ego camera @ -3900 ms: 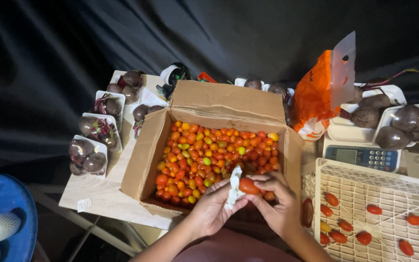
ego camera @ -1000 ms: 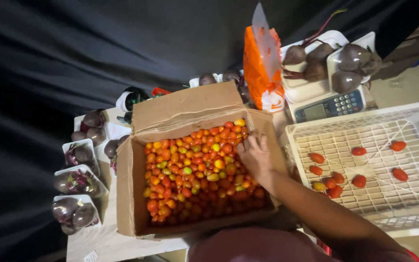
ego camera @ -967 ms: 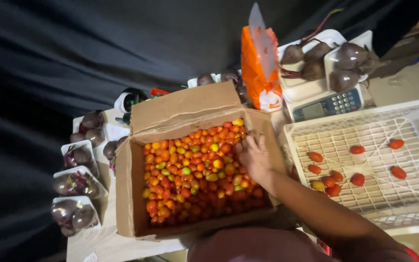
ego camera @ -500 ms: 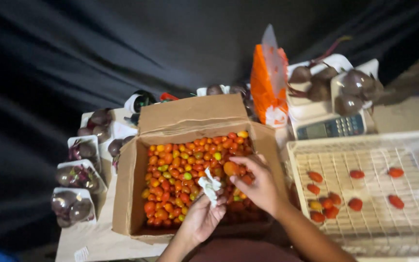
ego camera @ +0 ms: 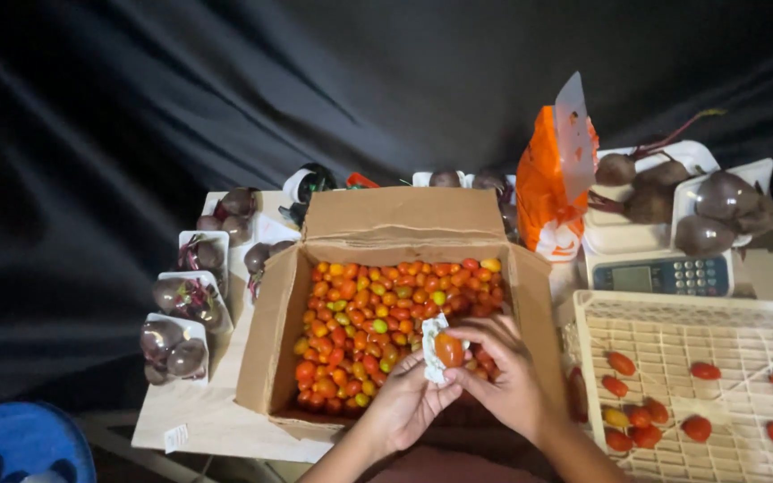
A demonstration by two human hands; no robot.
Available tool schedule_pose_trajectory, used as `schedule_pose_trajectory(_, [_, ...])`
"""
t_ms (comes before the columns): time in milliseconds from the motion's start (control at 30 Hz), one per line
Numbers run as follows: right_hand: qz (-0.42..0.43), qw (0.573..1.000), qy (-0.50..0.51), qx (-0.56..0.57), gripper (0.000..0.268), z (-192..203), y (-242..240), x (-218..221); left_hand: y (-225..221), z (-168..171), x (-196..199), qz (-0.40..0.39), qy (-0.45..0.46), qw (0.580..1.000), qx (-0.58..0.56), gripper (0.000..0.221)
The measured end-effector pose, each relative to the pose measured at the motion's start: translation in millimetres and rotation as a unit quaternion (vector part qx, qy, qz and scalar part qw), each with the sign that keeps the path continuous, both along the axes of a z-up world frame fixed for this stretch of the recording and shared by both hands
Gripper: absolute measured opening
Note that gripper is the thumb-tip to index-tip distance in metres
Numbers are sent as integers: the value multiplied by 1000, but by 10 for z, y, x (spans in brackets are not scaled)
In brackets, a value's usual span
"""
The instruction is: Wiping individual small tomatoes with a tissue and transferring them from a cardboard box to a plastic crate.
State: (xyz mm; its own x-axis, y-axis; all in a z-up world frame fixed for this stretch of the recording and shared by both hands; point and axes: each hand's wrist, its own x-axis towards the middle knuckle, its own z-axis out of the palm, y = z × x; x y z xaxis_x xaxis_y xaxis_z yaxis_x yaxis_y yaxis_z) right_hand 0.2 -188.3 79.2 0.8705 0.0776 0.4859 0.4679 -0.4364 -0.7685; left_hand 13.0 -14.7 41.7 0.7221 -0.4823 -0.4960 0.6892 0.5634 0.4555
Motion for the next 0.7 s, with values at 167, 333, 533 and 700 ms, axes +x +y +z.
schedule_pose_trajectory(167, [27, 998, -1, -52, 34, 51, 43, -3, 73, -75, -17, 8, -32, 999, 4, 17])
schedule_pose_trajectory(333, [52, 977, 143, 151, 51, -174, -56, -64, 94, 124, 30, -2, 2, 999, -36, 45])
schedule_pose_trajectory(533, [18, 929, 280, 241, 44, -184, -72, -14, 77, 122, 60, -32, -25, 999, -28, 35])
schedule_pose_trajectory(700, [64, 962, 165, 208, 29, -259, -101, -25, 54, 9, -6, -24, -65, 998, -13, 30])
